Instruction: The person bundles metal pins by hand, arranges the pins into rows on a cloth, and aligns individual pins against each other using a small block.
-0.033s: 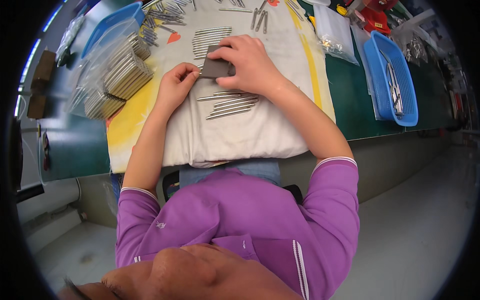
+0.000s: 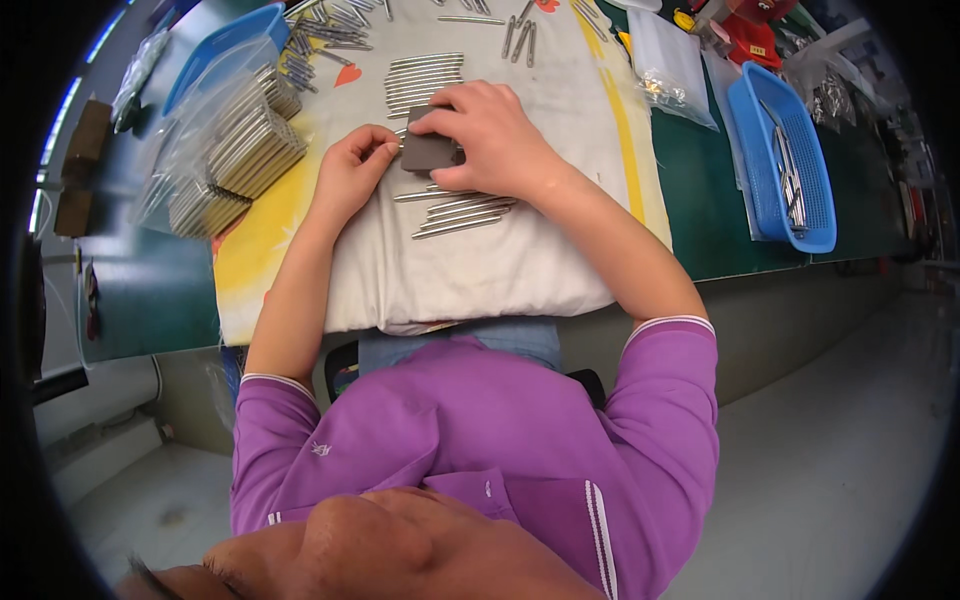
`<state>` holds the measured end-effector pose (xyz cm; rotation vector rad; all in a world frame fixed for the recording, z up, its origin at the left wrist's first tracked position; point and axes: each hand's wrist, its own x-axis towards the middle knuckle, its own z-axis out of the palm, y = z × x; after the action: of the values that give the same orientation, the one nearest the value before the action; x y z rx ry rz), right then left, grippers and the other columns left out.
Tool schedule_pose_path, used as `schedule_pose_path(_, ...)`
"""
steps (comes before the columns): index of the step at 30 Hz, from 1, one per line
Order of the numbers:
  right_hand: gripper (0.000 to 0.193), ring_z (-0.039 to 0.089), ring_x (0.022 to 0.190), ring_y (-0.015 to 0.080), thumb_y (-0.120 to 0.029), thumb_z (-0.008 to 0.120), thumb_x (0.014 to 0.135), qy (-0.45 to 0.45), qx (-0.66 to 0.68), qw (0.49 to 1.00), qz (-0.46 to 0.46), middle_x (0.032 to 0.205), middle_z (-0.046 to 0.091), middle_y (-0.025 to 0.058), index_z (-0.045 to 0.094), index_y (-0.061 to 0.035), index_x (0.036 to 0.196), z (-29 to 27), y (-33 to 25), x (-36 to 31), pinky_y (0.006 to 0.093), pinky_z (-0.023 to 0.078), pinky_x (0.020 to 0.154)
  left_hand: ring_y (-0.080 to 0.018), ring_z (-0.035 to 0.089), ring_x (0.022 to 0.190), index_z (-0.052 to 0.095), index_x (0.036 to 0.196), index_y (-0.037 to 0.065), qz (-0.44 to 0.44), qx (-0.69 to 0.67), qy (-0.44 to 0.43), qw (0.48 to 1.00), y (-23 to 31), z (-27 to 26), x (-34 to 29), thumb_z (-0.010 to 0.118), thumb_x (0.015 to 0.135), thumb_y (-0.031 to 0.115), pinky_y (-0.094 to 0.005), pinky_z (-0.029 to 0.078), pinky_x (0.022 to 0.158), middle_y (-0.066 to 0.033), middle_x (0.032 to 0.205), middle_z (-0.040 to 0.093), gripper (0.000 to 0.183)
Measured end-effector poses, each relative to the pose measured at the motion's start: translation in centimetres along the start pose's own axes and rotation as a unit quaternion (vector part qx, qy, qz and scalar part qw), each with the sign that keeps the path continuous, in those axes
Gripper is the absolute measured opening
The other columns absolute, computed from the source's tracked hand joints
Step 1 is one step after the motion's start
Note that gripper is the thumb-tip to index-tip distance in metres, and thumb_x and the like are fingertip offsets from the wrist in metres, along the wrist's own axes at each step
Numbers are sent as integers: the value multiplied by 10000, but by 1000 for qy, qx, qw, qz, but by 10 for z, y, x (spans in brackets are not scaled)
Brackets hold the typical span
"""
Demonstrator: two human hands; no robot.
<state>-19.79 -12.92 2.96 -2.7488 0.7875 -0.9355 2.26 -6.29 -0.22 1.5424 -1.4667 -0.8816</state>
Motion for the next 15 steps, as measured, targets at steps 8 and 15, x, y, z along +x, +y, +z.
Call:
schedule_pose_path(8,512,513,1182,276,-231,768,642,0,22,1000,5,1243,582,80,678,-175,1143,1,4,-1,422,371,1023,-61,501,676,671,967,16,12,-4,17,1000,-2,2,0,643,899,111,-231,441,643,7,755,625,120)
schedule_pose_path(15,497,510,1185,273,-231,763,648,26,26,999,-1,1230,582,68,684,-181,1137,0,4,2,426,370,1013,-62,512,675,671,968,17,15,-2,15,1000,-1,1,-1,642,899,108,-233,445,643,3,761,637,117)
